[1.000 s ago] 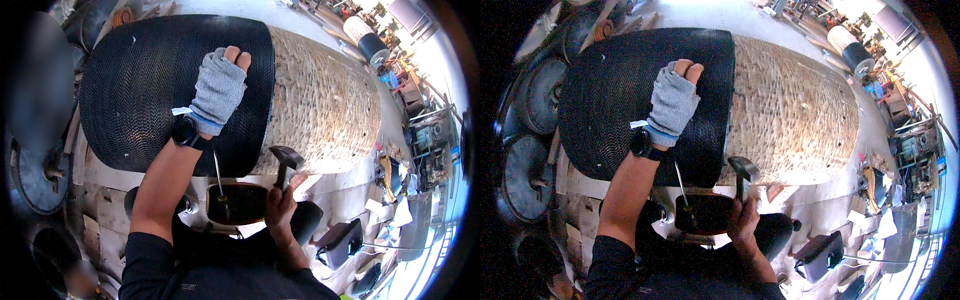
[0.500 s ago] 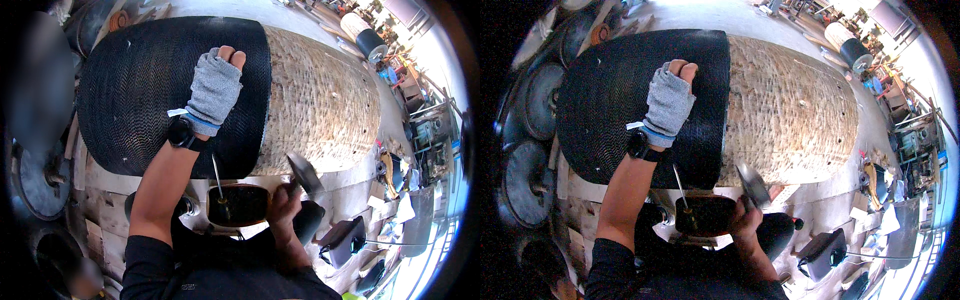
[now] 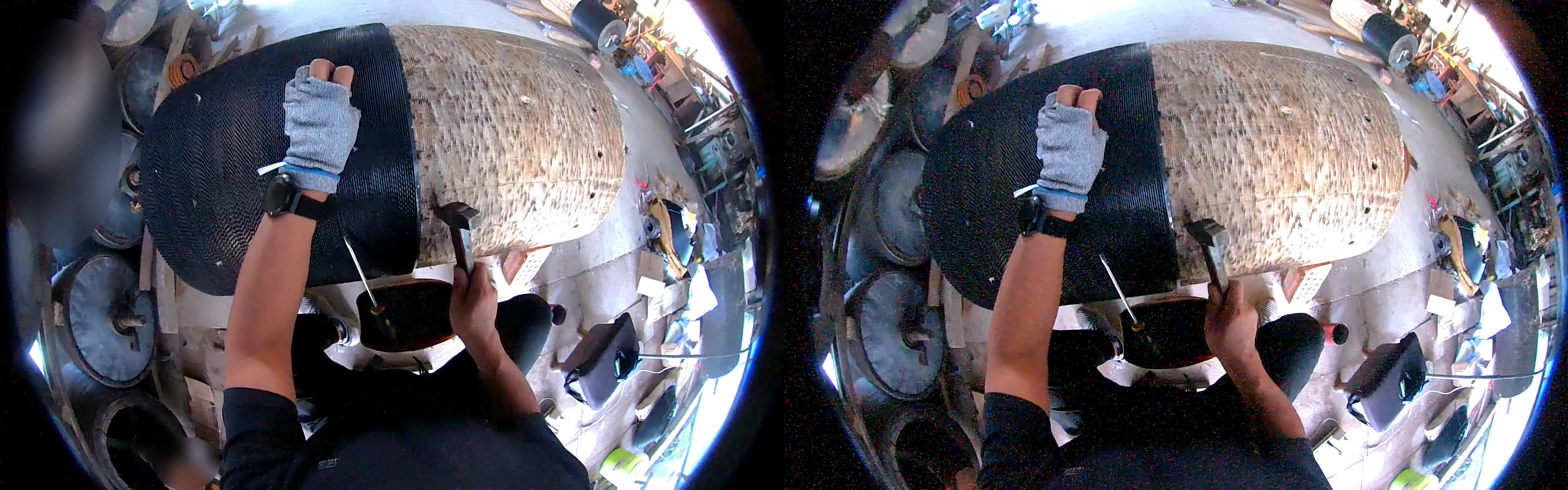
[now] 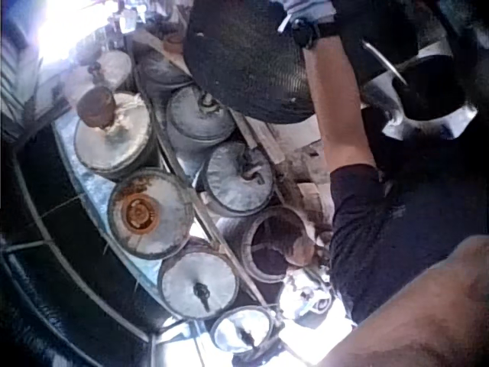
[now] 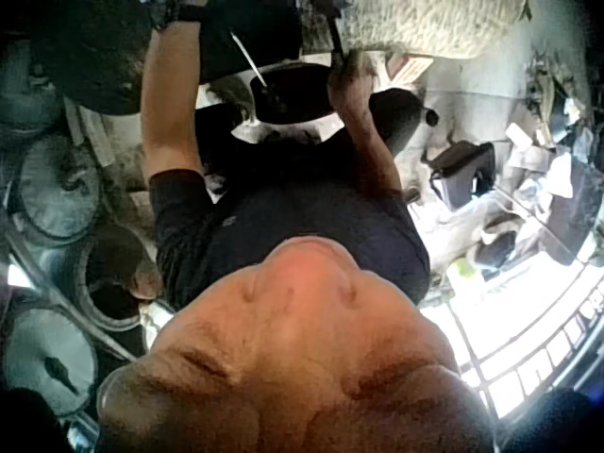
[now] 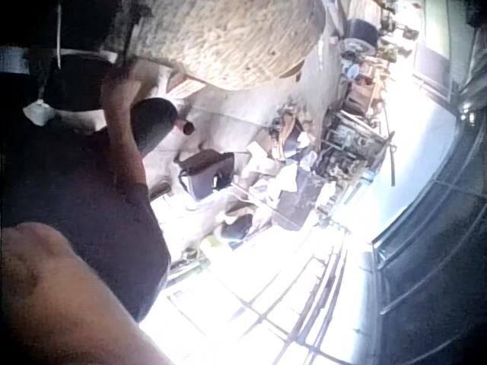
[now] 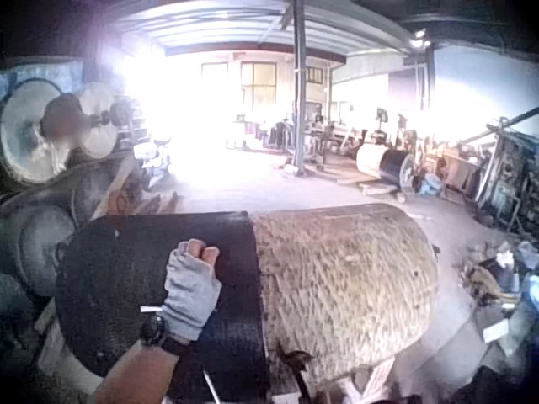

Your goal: The person uses a hammer and a metal tool to secure a black mesh-like material onto a large cylindrical wooden object. They then use pliers to pull or adjust the material.

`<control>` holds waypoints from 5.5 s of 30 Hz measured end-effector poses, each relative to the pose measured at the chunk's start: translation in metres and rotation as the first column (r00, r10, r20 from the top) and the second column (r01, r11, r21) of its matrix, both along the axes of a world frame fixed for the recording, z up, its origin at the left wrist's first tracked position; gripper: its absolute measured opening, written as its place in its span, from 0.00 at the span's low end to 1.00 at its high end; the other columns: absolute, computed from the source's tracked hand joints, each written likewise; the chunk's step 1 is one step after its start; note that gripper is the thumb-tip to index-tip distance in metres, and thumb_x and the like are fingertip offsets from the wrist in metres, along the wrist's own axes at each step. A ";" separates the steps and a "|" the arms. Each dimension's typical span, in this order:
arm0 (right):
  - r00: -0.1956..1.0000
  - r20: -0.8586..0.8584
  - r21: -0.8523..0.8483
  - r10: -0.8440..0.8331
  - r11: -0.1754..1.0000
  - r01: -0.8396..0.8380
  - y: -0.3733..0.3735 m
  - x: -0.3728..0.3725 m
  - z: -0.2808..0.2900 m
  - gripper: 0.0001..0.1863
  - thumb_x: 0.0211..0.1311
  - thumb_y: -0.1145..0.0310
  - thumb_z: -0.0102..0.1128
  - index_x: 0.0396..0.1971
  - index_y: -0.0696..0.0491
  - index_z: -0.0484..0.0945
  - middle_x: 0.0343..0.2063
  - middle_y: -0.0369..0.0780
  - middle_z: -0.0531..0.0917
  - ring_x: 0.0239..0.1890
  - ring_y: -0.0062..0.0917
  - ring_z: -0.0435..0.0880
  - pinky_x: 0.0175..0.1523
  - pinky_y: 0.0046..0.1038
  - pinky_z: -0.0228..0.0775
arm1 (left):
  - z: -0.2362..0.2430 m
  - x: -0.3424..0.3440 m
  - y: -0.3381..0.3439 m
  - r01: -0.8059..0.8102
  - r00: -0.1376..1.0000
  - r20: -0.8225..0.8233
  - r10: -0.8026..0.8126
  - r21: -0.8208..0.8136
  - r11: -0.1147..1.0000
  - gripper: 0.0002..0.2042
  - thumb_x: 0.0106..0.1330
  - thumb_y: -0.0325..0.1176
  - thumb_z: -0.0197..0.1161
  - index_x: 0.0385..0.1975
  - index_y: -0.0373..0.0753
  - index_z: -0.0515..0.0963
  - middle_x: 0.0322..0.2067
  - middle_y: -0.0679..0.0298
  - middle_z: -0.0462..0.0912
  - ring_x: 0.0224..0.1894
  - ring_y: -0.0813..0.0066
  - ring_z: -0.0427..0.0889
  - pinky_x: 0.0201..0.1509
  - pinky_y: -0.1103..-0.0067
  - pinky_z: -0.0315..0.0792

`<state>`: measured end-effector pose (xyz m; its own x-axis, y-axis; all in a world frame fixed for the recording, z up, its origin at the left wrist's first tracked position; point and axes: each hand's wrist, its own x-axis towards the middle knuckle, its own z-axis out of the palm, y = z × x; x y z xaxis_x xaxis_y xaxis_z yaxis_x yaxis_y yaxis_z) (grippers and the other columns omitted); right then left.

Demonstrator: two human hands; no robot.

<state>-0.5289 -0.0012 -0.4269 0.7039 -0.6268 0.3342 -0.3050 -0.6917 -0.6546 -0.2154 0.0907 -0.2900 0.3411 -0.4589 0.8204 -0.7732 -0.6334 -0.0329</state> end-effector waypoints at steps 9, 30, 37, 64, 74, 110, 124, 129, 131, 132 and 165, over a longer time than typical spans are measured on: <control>0.999 -0.040 0.243 -0.016 0.970 0.025 0.001 -0.043 -0.015 0.09 0.69 0.66 0.56 0.39 0.56 0.72 0.25 0.55 0.79 0.29 0.56 0.80 0.32 0.49 0.70 | -0.058 -0.120 0.016 0.444 0.865 -0.129 -0.486 -0.259 0.858 0.19 0.55 0.18 0.63 0.49 0.36 0.76 0.37 0.55 0.80 0.40 0.55 0.79 0.47 0.65 0.74; 0.997 0.033 0.262 0.073 0.962 -0.079 0.001 -0.036 0.000 0.09 0.70 0.68 0.55 0.41 0.59 0.73 0.22 0.51 0.77 0.24 0.48 0.79 0.30 0.39 0.68 | -0.090 -0.168 0.005 0.253 0.793 -0.529 -0.303 -0.167 0.953 0.27 0.52 0.22 0.68 0.56 0.37 0.71 0.34 0.57 0.81 0.36 0.59 0.81 0.43 0.66 0.75; 0.995 0.014 0.196 0.095 0.976 -0.096 0.002 -0.030 0.019 0.11 0.69 0.67 0.56 0.43 0.58 0.72 0.24 0.54 0.79 0.28 0.53 0.81 0.32 0.46 0.71 | -0.086 -0.174 -0.012 0.116 0.873 -0.460 -0.163 -0.129 0.985 0.32 0.50 0.27 0.70 0.58 0.37 0.67 0.32 0.55 0.80 0.35 0.54 0.80 0.38 0.63 0.74; 0.997 0.000 0.116 0.077 0.990 -0.076 0.006 -0.027 0.012 0.09 0.70 0.68 0.52 0.40 0.59 0.69 0.22 0.53 0.77 0.25 0.54 0.78 0.30 0.46 0.68 | -0.137 -0.226 0.046 0.279 0.800 -0.503 -0.328 -0.172 0.945 0.28 0.52 0.25 0.68 0.57 0.37 0.73 0.46 0.52 0.76 0.46 0.50 0.76 0.50 0.61 0.72; 0.986 -0.152 0.118 0.072 0.992 -0.054 0.001 -0.019 0.015 0.10 0.70 0.66 0.54 0.36 0.58 0.68 0.22 0.56 0.79 0.27 0.59 0.78 0.29 0.51 0.67 | -0.131 -0.216 0.060 0.298 0.794 -0.499 -0.347 -0.178 0.938 0.26 0.53 0.25 0.68 0.55 0.40 0.75 0.44 0.54 0.77 0.45 0.52 0.76 0.49 0.61 0.72; 0.996 0.050 0.097 0.076 0.992 -0.081 0.016 -0.018 -0.036 0.11 0.69 0.69 0.54 0.43 0.61 0.71 0.25 0.54 0.79 0.27 0.56 0.79 0.29 0.45 0.69 | -0.102 -0.125 0.080 0.218 0.961 -0.109 -0.255 -0.276 0.936 0.19 0.57 0.23 0.65 0.50 0.39 0.77 0.41 0.58 0.77 0.41 0.58 0.79 0.45 0.65 0.73; 0.995 -0.095 0.125 -0.029 0.991 0.041 0.016 -0.009 -0.046 0.15 0.71 0.62 0.48 0.40 0.61 0.72 0.25 0.45 0.79 0.28 0.33 0.80 0.35 0.38 0.71 | -0.077 -0.062 0.058 0.168 0.982 -0.051 -0.184 -0.229 0.959 0.16 0.57 0.23 0.66 0.47 0.41 0.78 0.41 0.60 0.78 0.43 0.59 0.80 0.46 0.67 0.76; 0.981 0.180 0.175 -0.079 0.983 0.047 0.022 -0.021 -0.044 0.14 0.70 0.63 0.48 0.38 0.61 0.72 0.25 0.54 0.79 0.27 0.46 0.81 0.33 0.41 0.70 | -0.075 -0.067 0.050 0.178 0.982 -0.010 -0.186 -0.252 0.951 0.15 0.57 0.24 0.67 0.45 0.41 0.78 0.40 0.61 0.78 0.41 0.59 0.80 0.46 0.67 0.76; 0.980 -0.170 0.106 -0.106 0.987 0.125 0.017 -0.002 -0.037 0.12 0.69 0.65 0.50 0.39 0.60 0.72 0.27 0.57 0.79 0.31 0.53 0.81 0.35 0.43 0.71 | -0.077 -0.065 0.053 0.161 0.985 -0.025 -0.172 -0.250 0.955 0.15 0.57 0.24 0.67 0.45 0.41 0.79 0.40 0.61 0.78 0.41 0.59 0.80 0.46 0.67 0.76; 0.990 -0.108 0.129 -0.093 0.986 0.107 0.018 -0.005 -0.034 0.12 0.69 0.65 0.49 0.39 0.60 0.72 0.27 0.57 0.79 0.30 0.51 0.81 0.35 0.42 0.71 | -0.077 -0.061 0.056 0.153 0.986 -0.025 -0.165 -0.251 0.956 0.15 0.56 0.24 0.67 0.45 0.41 0.79 0.40 0.61 0.78 0.41 0.59 0.80 0.46 0.67 0.77; 0.995 0.047 0.307 -0.087 0.949 0.069 0.024 -0.013 -0.040 0.17 0.74 0.59 0.47 0.34 0.60 0.72 0.21 0.45 0.77 0.23 0.31 0.75 0.29 0.34 0.67 | -0.078 -0.066 0.051 0.169 0.983 -0.022 -0.180 -0.260 0.951 0.15 0.56 0.25 0.66 0.45 0.42 0.78 0.40 0.61 0.78 0.42 0.59 0.80 0.46 0.66 0.76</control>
